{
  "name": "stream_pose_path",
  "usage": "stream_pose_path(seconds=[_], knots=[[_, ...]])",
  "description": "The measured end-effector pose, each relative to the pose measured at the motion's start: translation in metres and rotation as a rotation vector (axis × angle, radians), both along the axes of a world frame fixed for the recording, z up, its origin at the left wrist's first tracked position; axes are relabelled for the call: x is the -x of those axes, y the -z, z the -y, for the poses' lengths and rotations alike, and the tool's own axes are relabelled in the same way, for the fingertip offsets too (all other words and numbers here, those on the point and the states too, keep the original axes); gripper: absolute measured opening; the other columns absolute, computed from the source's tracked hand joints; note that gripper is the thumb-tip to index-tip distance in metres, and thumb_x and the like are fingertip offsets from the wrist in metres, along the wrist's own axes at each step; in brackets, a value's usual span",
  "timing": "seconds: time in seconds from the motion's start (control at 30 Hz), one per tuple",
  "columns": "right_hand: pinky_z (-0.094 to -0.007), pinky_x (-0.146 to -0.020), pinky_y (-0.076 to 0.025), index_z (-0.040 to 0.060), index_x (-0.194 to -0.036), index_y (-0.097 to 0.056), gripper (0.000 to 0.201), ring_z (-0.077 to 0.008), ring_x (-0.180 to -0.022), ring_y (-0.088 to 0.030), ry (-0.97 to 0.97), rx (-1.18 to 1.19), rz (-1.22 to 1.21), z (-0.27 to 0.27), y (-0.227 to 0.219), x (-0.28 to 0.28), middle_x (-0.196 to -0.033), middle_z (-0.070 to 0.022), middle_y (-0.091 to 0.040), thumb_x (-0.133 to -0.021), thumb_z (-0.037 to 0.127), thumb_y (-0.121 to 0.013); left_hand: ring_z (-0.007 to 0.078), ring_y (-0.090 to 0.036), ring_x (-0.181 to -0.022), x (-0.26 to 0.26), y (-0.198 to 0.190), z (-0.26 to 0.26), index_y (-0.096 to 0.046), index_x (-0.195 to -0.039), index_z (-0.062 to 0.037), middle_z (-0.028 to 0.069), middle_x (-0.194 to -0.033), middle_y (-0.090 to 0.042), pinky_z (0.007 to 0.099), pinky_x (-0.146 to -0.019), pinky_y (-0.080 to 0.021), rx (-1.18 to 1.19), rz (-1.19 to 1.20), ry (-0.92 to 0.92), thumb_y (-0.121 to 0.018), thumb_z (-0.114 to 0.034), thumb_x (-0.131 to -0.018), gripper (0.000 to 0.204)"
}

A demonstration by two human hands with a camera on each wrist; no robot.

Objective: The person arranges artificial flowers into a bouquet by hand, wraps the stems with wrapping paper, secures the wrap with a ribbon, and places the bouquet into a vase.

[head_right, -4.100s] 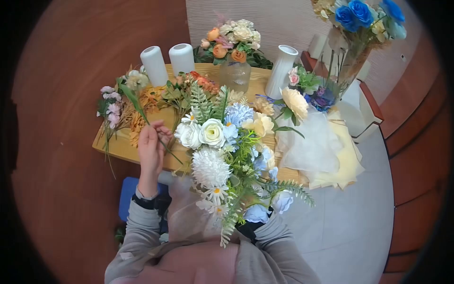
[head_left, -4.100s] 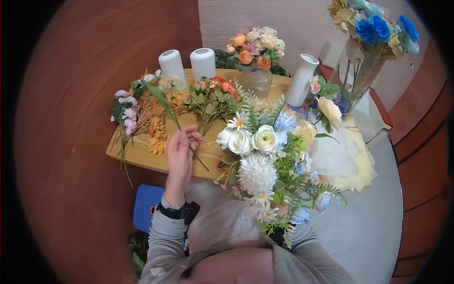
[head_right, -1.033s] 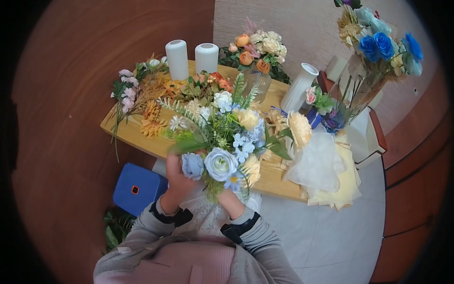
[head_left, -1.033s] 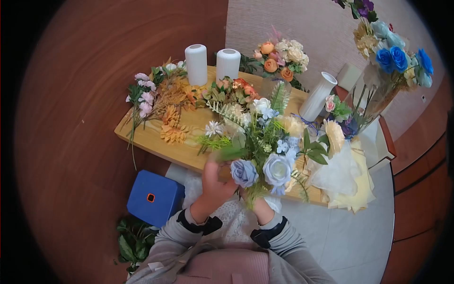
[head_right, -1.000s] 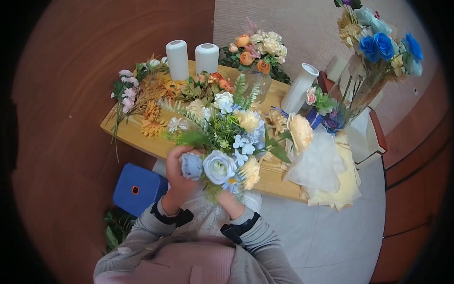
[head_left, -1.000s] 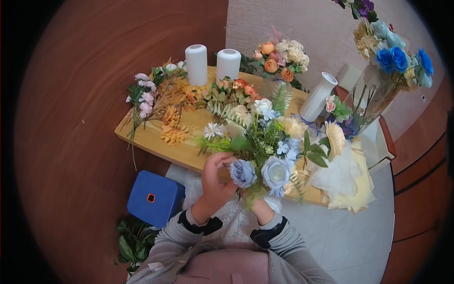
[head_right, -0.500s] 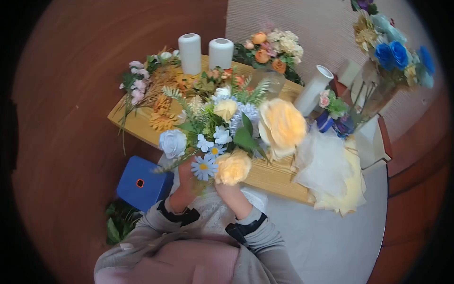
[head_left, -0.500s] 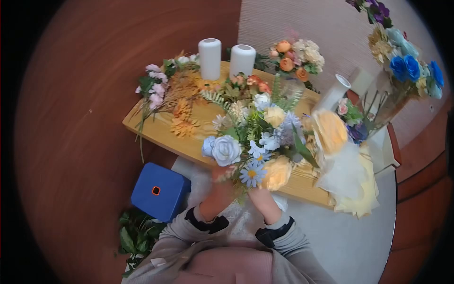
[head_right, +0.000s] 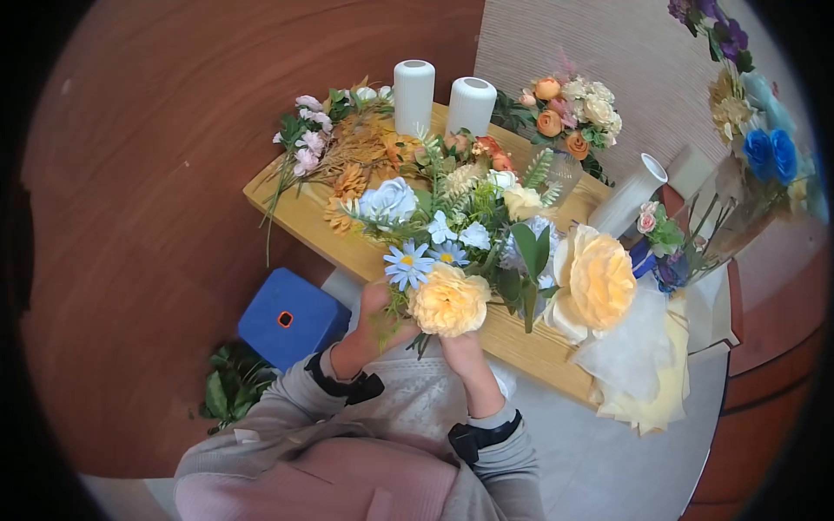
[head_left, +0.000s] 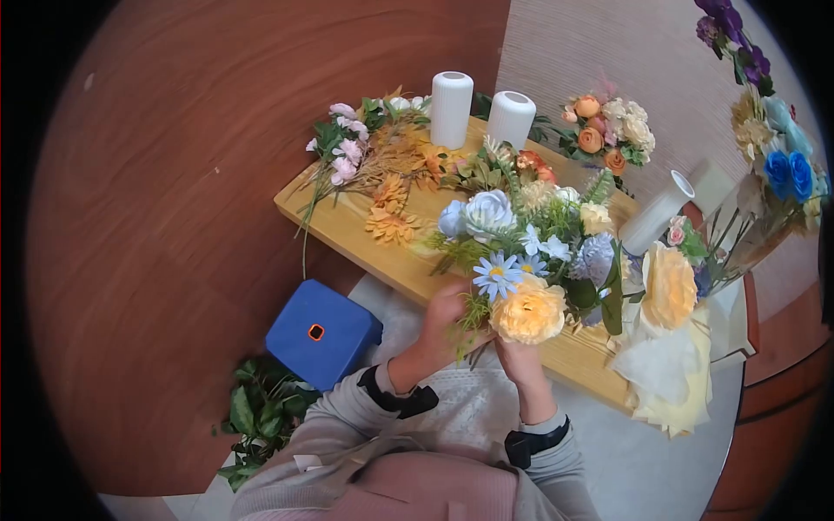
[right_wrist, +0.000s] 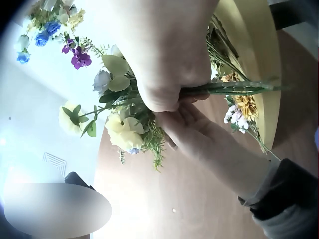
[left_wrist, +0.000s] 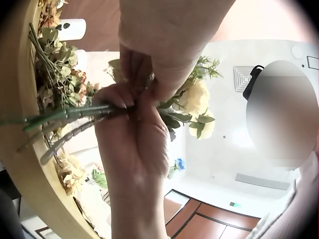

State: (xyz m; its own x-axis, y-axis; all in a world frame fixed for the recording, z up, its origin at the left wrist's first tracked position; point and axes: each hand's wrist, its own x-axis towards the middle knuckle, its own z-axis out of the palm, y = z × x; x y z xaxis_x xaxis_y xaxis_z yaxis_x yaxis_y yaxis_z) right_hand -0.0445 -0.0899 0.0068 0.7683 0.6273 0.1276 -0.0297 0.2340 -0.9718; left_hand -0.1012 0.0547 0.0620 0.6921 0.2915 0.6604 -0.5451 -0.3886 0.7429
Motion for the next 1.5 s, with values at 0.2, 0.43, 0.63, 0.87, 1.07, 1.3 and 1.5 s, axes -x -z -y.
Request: stream_pose_path(seconds=[0.2,0.43,0.63,0.87,1.07,1.3,1.5], knots=[[-0.0301,-0.073,-0.045,0.0014,-0.105,-0.051,0.021,-0.0149,-0.083,-0.052,0.152,0.044,0.118,-0.005,-0.005,0.006,-0.098,-0.0074,-0.053,-0.084,0.004,-0.054,0.0232,-0.061,-0.078,0.010,-0.026,-0.080,-0.065,-0.091,-0.0015,0.0085,-0.085,-0.064,0.0316,-0.073,-0.047,-0.208,-0.100,-0.045,-0.063,-0.006,-0.076,0.016],[-0.0325,-0.068,-0.045,-0.0001,-0.093,-0.056,0.012,-0.0176,-0.077,-0.054,0.301,0.112,0.229,0.008,0.017,-0.002,-0.086,-0.0068,-0.055,-0.080,-0.002,-0.054,0.0341,-0.060,-0.084,-0.035,0.053,-0.334,-0.061,-0.099,-0.0009,0.0196,-0.097,-0.061,0.0407,-0.074,-0.048,-0.487,-0.296,-1.103,-0.058,-0.020,-0.084,0.025],[-0.0341,-0.070,-0.045,0.0018,-0.090,-0.056,0.011,-0.0231,-0.078,-0.056,0.352,0.322,0.842,0.004,-0.001,0.000,-0.085,-0.0102,-0.057,-0.080,-0.001,-0.055,0.0359,-0.057,-0.094,-0.033,0.042,-0.338,-0.059,-0.100,-0.0005,0.0205,-0.102,-0.059,0.0421,-0.079,-0.045,-0.415,-0.750,-0.994,-0.061,-0.021,-0.079,0.030],[-0.0328,-0.073,-0.048,0.0007,-0.101,-0.052,0.014,-0.0184,-0.080,-0.057,0.169,0.105,0.119,0.013,0.021,0.000,-0.080,-0.0087,-0.056,-0.087,0.005,-0.050,0.0344,-0.055,-0.090,-0.038,0.030,-0.320,-0.059,-0.093,0.0009,0.0176,-0.094,-0.059,0.0395,-0.079,-0.043,-0.344,-0.172,-1.135,-0.050,-0.003,-0.084,0.013],[-0.0338,-0.080,-0.050,0.0017,-0.115,-0.046,0.029,-0.0180,-0.092,-0.056,0.097,-0.175,-0.040,0.006,0.006,0.004,-0.104,-0.0096,-0.053,-0.088,0.007,-0.053,0.0185,-0.051,-0.076,-0.018,0.007,-0.278,-0.057,-0.100,0.0006,0.0092,-0.090,-0.056,0.0289,-0.066,-0.040,-0.206,0.130,-1.009,-0.047,-0.007,-0.090,0.017],[-0.0346,-0.099,-0.036,0.0032,-0.128,-0.041,0.041,-0.0215,-0.113,-0.048,-0.079,-0.270,-0.105,-0.006,0.012,-0.013,-0.124,-0.0107,-0.050,-0.091,0.021,-0.048,0.0019,-0.035,-0.056,0.001,-0.021,-0.149,-0.049,-0.113,0.0015,-0.0020,-0.078,-0.041,0.0165,-0.046,-0.027,0.515,0.207,-0.277,-0.040,-0.014,-0.097,0.024],[-0.0342,-0.098,-0.037,0.0027,-0.128,-0.040,0.043,-0.0217,-0.117,-0.045,0.189,0.027,0.264,0.007,0.008,-0.004,-0.126,-0.0105,-0.048,-0.094,0.029,-0.043,0.0059,-0.040,-0.054,0.011,-0.018,-0.062,-0.047,-0.105,0.0019,0.0001,-0.076,-0.040,0.0178,-0.046,-0.032,0.610,0.190,-0.120,-0.038,-0.017,-0.098,0.023]])
